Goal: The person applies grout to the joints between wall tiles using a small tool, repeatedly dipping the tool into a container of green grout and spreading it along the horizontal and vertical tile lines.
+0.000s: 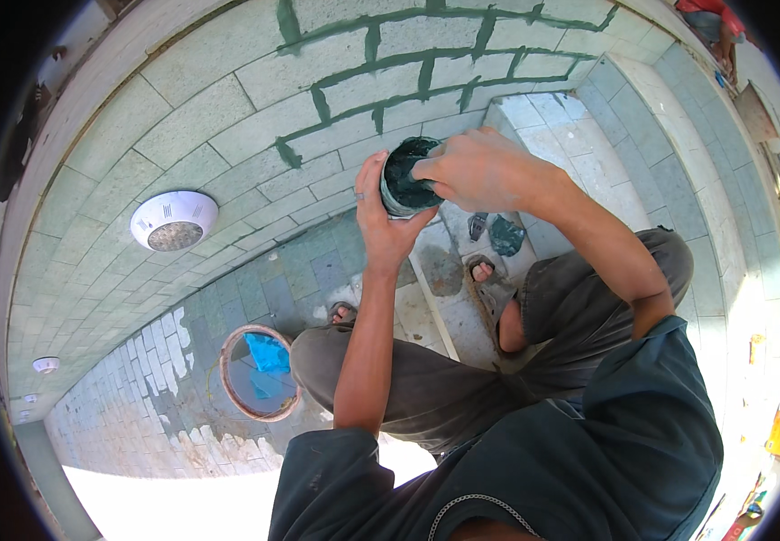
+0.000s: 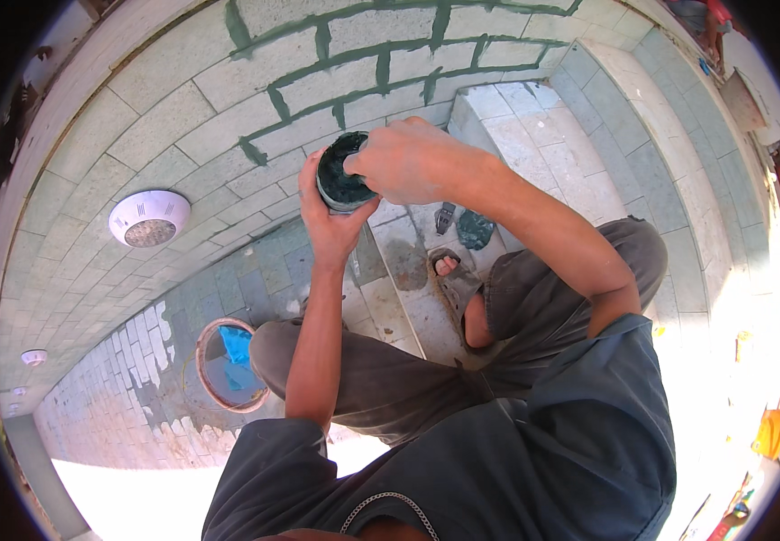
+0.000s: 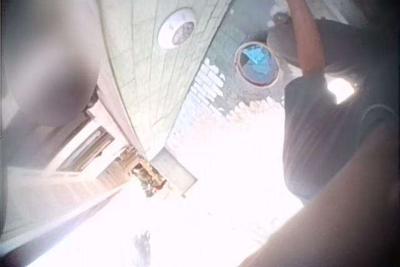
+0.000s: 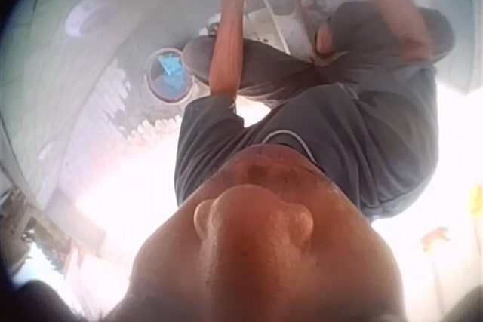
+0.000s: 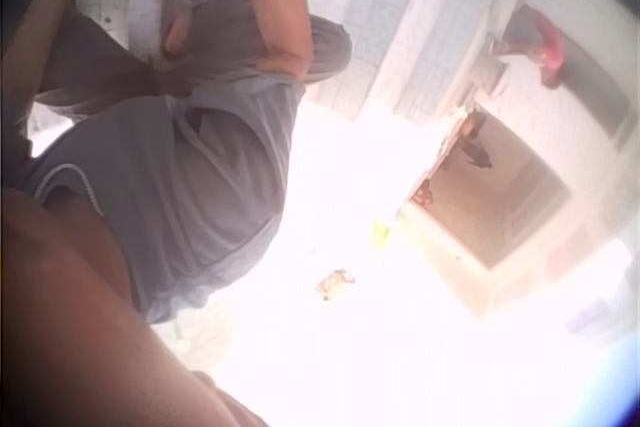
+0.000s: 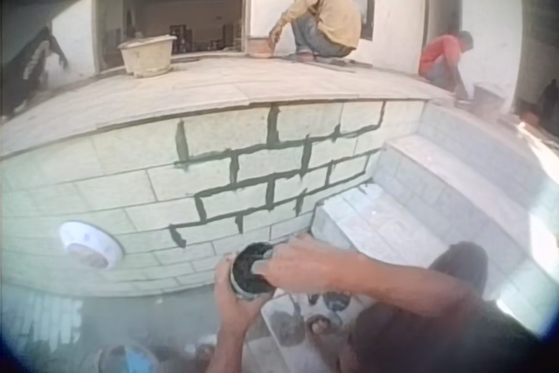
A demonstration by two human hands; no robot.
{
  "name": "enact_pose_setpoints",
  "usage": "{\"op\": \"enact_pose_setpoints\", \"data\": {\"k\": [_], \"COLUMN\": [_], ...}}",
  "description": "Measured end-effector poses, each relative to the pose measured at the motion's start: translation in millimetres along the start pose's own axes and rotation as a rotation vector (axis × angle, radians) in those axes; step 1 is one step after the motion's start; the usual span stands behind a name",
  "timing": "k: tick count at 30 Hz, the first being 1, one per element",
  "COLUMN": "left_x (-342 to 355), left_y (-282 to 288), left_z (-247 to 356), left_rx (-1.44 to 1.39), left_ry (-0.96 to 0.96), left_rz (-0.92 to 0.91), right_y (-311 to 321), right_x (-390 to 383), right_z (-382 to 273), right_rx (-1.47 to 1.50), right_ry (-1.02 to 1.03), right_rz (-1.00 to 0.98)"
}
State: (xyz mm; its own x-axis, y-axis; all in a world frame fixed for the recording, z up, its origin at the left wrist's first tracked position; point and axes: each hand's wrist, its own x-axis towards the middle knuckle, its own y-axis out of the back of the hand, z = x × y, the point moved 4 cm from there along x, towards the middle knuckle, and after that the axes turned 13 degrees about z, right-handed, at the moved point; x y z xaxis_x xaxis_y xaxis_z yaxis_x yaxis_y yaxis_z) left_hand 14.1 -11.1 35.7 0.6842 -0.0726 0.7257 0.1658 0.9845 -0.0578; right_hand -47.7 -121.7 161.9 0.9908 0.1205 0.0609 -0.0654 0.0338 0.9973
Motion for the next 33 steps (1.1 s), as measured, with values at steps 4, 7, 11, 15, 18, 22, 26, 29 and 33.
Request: {"op": "enact_pose_setpoints", "data": {"k": [4,7,11,15,18,22,26,29,33], "left_x": [0.0,-0.1,-0.7,0.6,0.4,-3.1,-5.8,-8.7,-6.3], "left_y": [-1.5,-2.5,-1.6,2.2,1.3,-0.3,-4.7,-5.9,-3.6], "left_z": [1.2,4.2,-1.3,3.8,2.0,2.8,1.1,-1.2,0.0], "left_rx": [0.007,0.007,0.073,0.06,0.049,0.08,0.056,0.079,0.015], "left_ry": [0.005,0.072,0.07,0.021,0.046,0.009,0.002,-0.006,0.029], "left_rz": [-0.012,-0.048,-0.074,-0.078,-0.105,-0.094,-0.078,-0.053,-0.049], "right_y": [8.9,5.8,-13.3,4.3,-6.0,-5.8,-11.0,-2.3,5.3], "right_x": [-3.8,-2.7,5.9,5.1,3.7,-1.6,-3.5,-2.7,2.9], "right_z": [7.0,6.9,1.2,-1.1,0.7,3.6,9.2,14.9,23.7], "right_rx": [0.06,0.055,-0.001,0.04,0.005,0.054,0.065,0.212,0.275], "right_ry": [-0.005,0.007,0.031,-0.028,-0.015,-0.032,0.029,0.085,0.09], "right_rz": [0.12,0.193,-0.037,0.077,0.033,0.079,-0.032,0.07,0.116]}}
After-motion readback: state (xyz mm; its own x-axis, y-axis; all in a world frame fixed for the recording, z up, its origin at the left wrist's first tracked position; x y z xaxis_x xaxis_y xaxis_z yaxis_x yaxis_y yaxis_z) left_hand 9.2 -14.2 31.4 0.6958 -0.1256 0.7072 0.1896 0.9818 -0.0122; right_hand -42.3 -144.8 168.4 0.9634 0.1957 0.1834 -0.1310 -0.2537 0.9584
